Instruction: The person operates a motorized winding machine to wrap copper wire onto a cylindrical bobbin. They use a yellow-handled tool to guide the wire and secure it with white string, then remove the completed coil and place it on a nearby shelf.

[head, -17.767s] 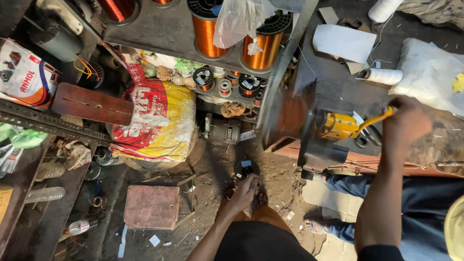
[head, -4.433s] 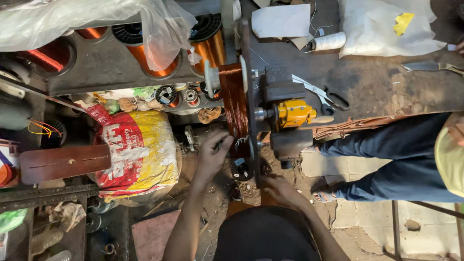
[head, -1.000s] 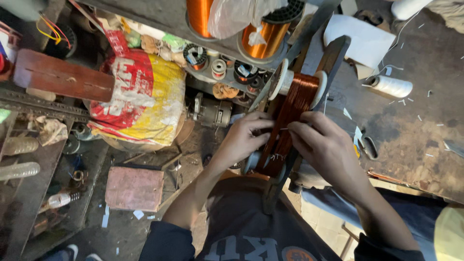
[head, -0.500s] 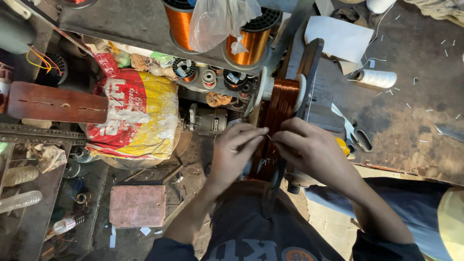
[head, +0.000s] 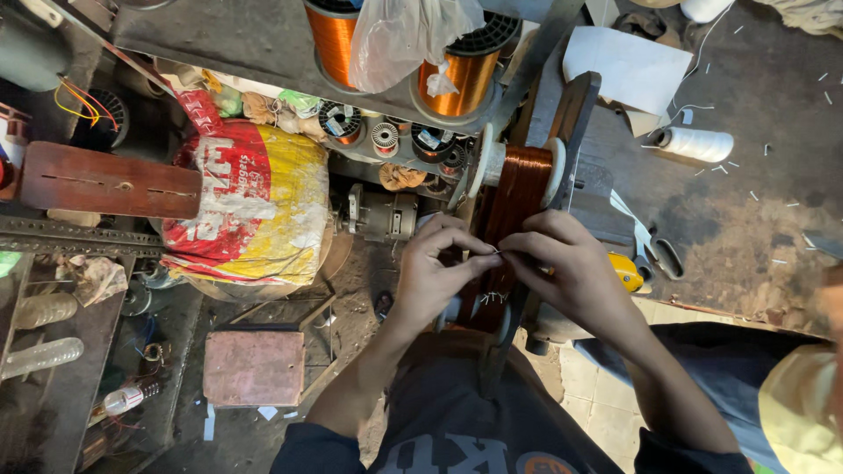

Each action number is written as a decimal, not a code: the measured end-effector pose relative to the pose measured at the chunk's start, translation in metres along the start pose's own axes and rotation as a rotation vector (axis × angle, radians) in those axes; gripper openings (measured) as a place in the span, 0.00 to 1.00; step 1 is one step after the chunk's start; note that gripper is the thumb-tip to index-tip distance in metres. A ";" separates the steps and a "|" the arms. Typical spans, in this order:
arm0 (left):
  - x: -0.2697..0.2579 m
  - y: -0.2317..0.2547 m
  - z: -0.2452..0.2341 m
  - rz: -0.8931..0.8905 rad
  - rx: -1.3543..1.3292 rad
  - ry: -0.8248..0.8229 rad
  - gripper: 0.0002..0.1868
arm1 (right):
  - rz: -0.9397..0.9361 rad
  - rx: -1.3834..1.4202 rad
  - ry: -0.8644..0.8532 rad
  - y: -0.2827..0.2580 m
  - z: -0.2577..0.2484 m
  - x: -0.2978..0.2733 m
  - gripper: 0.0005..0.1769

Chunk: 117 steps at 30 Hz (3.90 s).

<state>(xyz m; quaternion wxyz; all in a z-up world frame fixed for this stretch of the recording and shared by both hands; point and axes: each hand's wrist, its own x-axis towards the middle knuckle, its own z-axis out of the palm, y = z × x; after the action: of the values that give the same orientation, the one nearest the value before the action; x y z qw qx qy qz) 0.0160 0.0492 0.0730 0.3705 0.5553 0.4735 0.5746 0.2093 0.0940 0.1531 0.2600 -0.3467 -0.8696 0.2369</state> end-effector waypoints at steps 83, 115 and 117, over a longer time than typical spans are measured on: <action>-0.033 0.036 0.008 0.151 0.584 0.139 0.11 | -0.044 -0.356 0.054 -0.017 0.010 0.008 0.16; -0.005 0.013 -0.005 0.130 0.328 -0.196 0.11 | 0.171 0.048 0.210 -0.001 0.037 -0.025 0.10; -0.002 0.013 -0.002 0.161 0.322 -0.208 0.11 | 0.211 -0.018 0.257 -0.003 0.039 -0.024 0.10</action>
<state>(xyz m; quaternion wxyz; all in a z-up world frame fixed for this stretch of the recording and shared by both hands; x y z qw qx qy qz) 0.0158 0.0433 0.0847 0.2767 0.6997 0.4726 0.4588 0.1985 0.0649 0.1184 0.3395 -0.4657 -0.7900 0.2091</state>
